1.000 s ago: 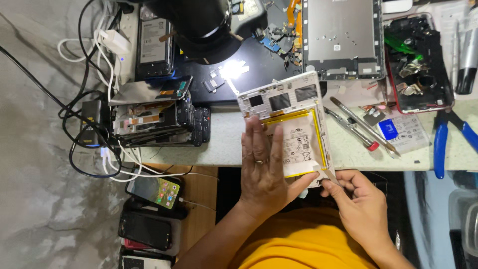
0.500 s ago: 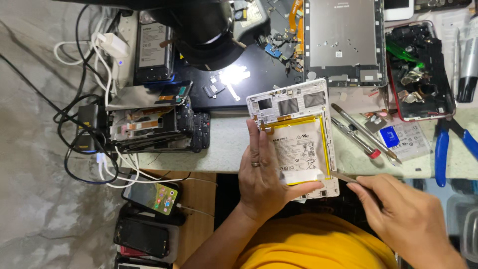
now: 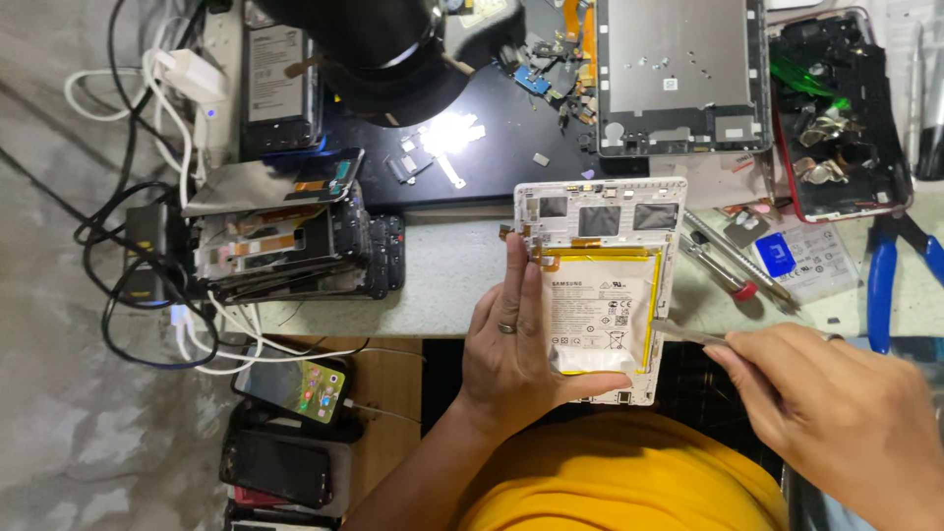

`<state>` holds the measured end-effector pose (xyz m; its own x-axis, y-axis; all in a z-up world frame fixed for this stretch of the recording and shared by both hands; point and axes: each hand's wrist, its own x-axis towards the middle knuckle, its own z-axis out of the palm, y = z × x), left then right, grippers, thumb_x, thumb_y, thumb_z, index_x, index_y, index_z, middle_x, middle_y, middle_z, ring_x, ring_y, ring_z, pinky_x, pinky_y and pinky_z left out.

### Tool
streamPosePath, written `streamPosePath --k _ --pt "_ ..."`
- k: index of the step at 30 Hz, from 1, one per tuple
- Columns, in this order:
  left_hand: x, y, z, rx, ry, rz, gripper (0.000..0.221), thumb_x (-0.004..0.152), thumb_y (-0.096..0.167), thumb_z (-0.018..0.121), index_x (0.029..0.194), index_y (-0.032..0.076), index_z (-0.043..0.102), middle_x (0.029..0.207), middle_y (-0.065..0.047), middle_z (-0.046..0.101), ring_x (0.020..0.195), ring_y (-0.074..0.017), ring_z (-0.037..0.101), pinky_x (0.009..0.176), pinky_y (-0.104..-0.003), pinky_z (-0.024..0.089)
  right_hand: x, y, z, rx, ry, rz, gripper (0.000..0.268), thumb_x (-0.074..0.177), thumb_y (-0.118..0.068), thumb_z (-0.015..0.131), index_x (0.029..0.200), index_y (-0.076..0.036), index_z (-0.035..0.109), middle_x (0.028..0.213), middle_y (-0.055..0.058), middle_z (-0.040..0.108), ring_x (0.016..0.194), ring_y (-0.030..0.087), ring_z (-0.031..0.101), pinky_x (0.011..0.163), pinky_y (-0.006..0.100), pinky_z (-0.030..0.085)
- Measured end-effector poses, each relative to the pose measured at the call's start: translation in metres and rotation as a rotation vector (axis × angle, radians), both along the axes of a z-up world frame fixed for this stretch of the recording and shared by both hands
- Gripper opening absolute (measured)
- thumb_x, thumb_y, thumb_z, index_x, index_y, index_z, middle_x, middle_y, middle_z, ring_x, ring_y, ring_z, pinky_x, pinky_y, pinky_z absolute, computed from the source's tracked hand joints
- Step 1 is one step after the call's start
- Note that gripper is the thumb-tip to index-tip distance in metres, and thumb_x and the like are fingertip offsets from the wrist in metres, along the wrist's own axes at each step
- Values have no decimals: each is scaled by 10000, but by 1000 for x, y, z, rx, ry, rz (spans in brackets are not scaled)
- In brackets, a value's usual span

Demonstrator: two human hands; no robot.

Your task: The person removes a battery from a disassembled smartphone using a metal spudger and their fingers. They peel the battery from the chassis, lift it out, and set it aside on the workbench.

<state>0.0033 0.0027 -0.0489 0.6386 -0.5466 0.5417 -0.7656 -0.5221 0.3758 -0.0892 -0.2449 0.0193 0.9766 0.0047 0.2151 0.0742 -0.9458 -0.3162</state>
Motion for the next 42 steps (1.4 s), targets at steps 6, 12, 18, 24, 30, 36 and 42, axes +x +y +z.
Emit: streamPosePath --k 6,12,18,24,30,36,42 --pt "-2 0 -1 41 9 0 1356 783 759 798 1603 -97 140 1619 -389 297 1560 -430 377 1165 -434 444 2 0 8 -132 14 13 195 825 -241 851 840 -96 722 735 35 691 559 249 629 542 365 470" --pt "-1 0 -3 28 27 -10 1340 790 771 780 1595 -103 161 1612 -397 306 1560 -412 380 1145 -426 453 3 0 6 -99 17 -8 140 806 -183 808 842 -84 715 739 36 689 555 241 619 538 355 463" --pt "-1 2 -2 36 1 -12 1326 808 769 778 1597 -104 167 1616 -371 318 1557 -406 391 1146 -425 448 1 -3 -2 -96 20 55 158 808 -213 806 840 -89 714 752 28 697 578 245 629 550 373 472" --pt "1 4 -3 47 28 -48 1283 825 773 742 1586 -111 206 1606 -393 324 1541 -400 425 1138 -424 459 1 -9 -24 159 91 63 147 791 -147 807 854 -64 703 761 36 698 614 230 660 553 346 495" --pt "1 5 -4 46 25 -60 1258 848 760 733 1593 -106 207 1613 -391 317 1521 -398 472 1136 -439 471 -3 -5 -41 363 120 -51 150 812 -122 807 897 -46 710 784 30 711 605 176 666 551 308 492" --pt "3 7 -3 50 8 -90 1253 845 749 742 1593 -110 221 1621 -385 310 1498 -400 504 1126 -448 490 0 -17 -37 47 174 126 205 759 -195 859 835 -64 720 730 41 702 606 252 661 548 384 472" --pt "4 6 -1 19 26 -82 1285 825 754 754 1596 -116 206 1630 -389 290 1501 -409 503 1124 -442 493 -10 1 -55 444 133 -133 126 826 -95 821 892 -33 735 737 43 715 567 133 585 508 278 447"
